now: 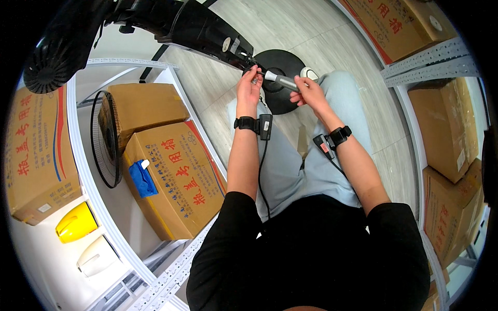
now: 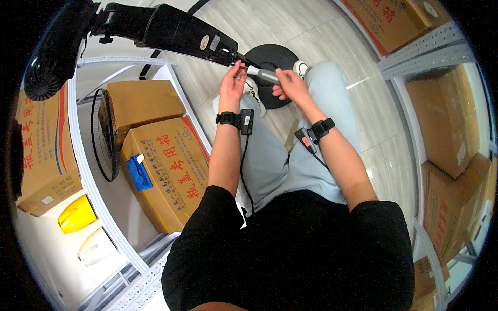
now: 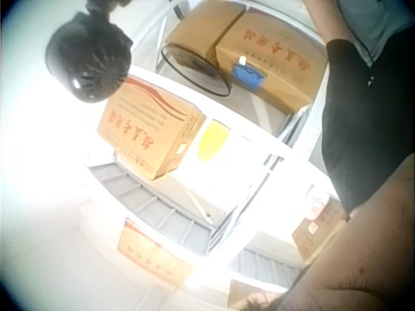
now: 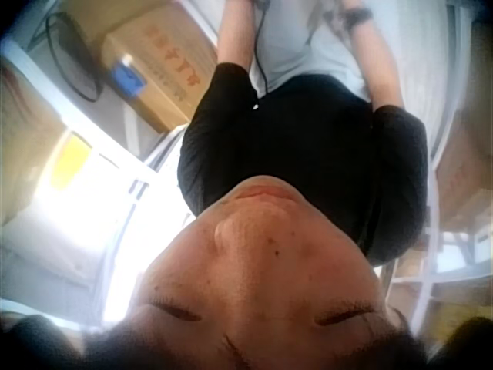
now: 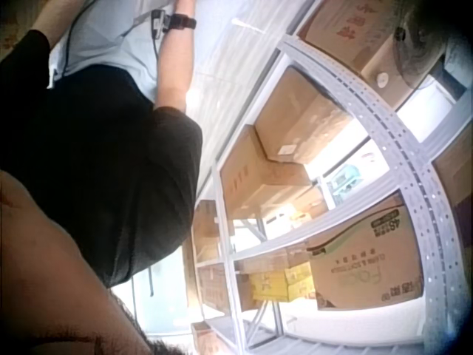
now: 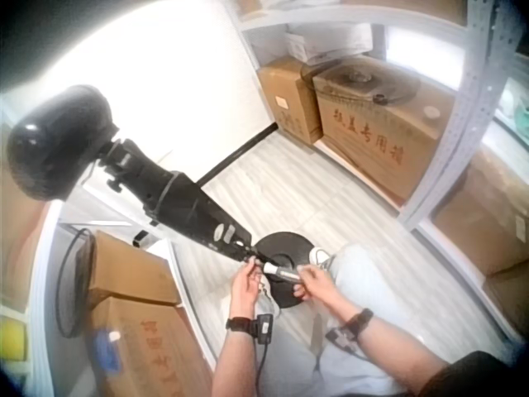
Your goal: The person assembles a standing fan by attaching the motor housing to the base and securing it with a screwdriver. They then adjust the fan head and tighten the connection.
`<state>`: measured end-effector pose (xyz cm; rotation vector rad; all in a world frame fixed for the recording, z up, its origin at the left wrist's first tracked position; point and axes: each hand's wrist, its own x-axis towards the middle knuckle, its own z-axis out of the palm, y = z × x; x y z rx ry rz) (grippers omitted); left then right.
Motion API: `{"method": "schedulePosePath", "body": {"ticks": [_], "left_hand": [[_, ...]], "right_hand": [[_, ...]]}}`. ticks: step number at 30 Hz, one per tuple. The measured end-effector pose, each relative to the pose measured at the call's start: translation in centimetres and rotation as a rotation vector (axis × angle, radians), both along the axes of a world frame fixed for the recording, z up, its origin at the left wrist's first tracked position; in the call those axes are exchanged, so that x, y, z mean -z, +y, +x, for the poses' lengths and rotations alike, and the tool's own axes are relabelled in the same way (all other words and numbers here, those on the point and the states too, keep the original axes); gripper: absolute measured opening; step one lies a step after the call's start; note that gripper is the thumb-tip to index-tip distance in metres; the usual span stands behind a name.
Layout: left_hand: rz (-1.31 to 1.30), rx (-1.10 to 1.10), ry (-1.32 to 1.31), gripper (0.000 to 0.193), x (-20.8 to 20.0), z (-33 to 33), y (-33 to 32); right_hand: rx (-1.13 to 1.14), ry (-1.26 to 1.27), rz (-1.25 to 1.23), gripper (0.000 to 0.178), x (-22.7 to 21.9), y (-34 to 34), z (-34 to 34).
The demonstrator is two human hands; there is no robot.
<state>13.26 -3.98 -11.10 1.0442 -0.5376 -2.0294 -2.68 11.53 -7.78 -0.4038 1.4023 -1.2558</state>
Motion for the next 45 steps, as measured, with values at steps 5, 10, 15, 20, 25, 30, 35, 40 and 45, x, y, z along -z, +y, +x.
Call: {"method": "schedulePosePath", "body": {"ticks": [5,10,15,20,25,30,35,40,45], "left_hand": [[0.012,0.027,0.018,0.019,-0.4,-0.5,0.2],[0.002,0.011,0.000,0.020,-0.4,-0.6,0.2],[0.017,0.004,0.009,0.021,-0.8,-0.7,0.4],[0.008,0.010,0.004,0.021,-0.3,-0.6,0.2],[0.035,-0.007,0.020,0.020,0.2,0.1,-0.3],[0.041,0.005,0.021,0.020,0.3,-0.1,-0.3],[0.036,0.007,0.011,0.020,0.1,0.0,-0.2],[0.039,0.097,-0.005,0.021,-0.5,0.1,0.2],[0.064,0.167,-0.030,0.020,-1.9,0.0,0.9]], "right_hand": [[-0.023,0.077,-0.027,0.035,1.0,0.0,-0.2],[0.052,0.239,-0.197,0.042,1.7,0.0,0.9],[-0.009,-0.118,0.078,0.035,-0.1,-0.2,-0.5],[0.006,0.347,-0.155,0.037,1.4,0.3,0.6],[-0.007,0.031,0.000,0.040,1.1,0.2,-0.3],[-0.003,0.167,-0.043,0.040,1.0,0.2,0.3],[-0.066,0.304,-0.067,0.044,1.3,0.1,0.4],[-0.151,0.598,-0.102,0.050,2.5,-0.2,0.4],[-0.185,0.507,-0.018,0.049,2.4,0.4,-0.4]]}}
